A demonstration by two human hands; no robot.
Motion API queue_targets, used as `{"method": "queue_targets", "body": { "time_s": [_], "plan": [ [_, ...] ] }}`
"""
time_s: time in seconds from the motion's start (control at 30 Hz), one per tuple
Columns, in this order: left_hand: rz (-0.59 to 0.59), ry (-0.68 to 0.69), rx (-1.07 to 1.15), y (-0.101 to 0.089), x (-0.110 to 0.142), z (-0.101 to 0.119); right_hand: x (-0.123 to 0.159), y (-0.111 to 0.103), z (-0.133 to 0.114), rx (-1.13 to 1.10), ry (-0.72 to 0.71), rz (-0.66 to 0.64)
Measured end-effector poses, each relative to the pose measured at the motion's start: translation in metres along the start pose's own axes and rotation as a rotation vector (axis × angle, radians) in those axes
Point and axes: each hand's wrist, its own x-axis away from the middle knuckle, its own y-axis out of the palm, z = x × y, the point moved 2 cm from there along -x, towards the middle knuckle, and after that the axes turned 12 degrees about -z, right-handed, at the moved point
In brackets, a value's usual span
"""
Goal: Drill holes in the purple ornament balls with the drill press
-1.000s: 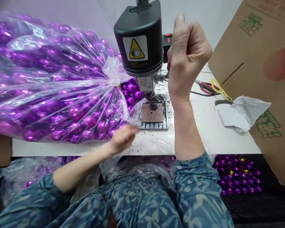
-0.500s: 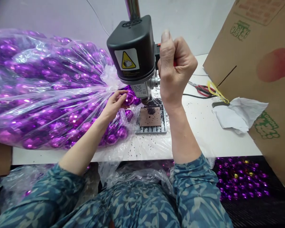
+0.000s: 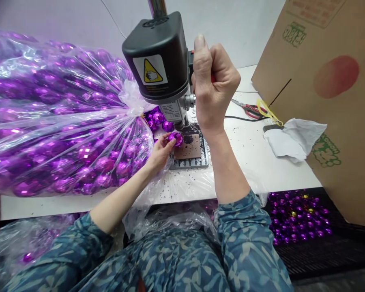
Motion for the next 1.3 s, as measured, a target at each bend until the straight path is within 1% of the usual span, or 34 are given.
{"method": "queue_targets", "body": {
  "time_s": [0.07, 0.17, 0.23, 0.43, 0.6, 0.73, 0.83, 1.0, 1.07, 1.13, 1.2, 1.3],
  "plan": [
    [0.041, 0.061, -0.122, -0.004, -0.007, -0.008, 0.0, 0.0, 0.0, -0.016, -0.001, -0.002],
    [0.093, 0.077, -0.276, -0.01, -0.011, -0.017, 0.001, 0.0, -0.001, -0.025, -0.006, -0.011],
    [0.099, 0.092, -0.338, -0.013, -0.011, -0.02, 0.0, -0.001, -0.001, -0.039, -0.018, -0.013],
    [-0.038, 0.175, -0.436, -0.011, -0.013, -0.028, -0.001, 0.001, -0.002, -0.055, -0.046, 0.001],
    [-0.069, 0.241, -0.561, -0.007, -0.013, -0.03, 0.0, 0.001, -0.002, 0.013, -0.065, -0.01],
    [-0.081, 0.289, -0.653, -0.002, -0.011, -0.032, 0.0, 0.001, -0.002, -0.003, -0.042, -0.013],
    [-0.119, 0.311, -0.659, 0.002, -0.007, -0.031, -0.001, 0.0, -0.002, -0.037, -0.032, -0.016],
    [-0.141, 0.306, -0.622, 0.005, -0.003, -0.027, 0.004, 0.001, -0.001, 0.027, -0.029, 0.02],
    [-0.141, 0.297, -0.611, 0.005, -0.003, -0.027, 0.01, 0.0, -0.003, 0.024, -0.031, 0.06],
    [-0.138, 0.284, -0.599, 0.006, -0.003, -0.027, 0.018, -0.002, -0.005, 0.042, 0.008, 0.095],
    [-0.134, 0.273, -0.582, 0.006, -0.003, -0.028, 0.027, -0.006, -0.008, 0.066, 0.058, 0.102],
    [-0.135, 0.262, -0.557, 0.007, -0.003, -0.028, 0.039, -0.011, -0.009, 0.034, 0.055, 0.107]
  ]
}}
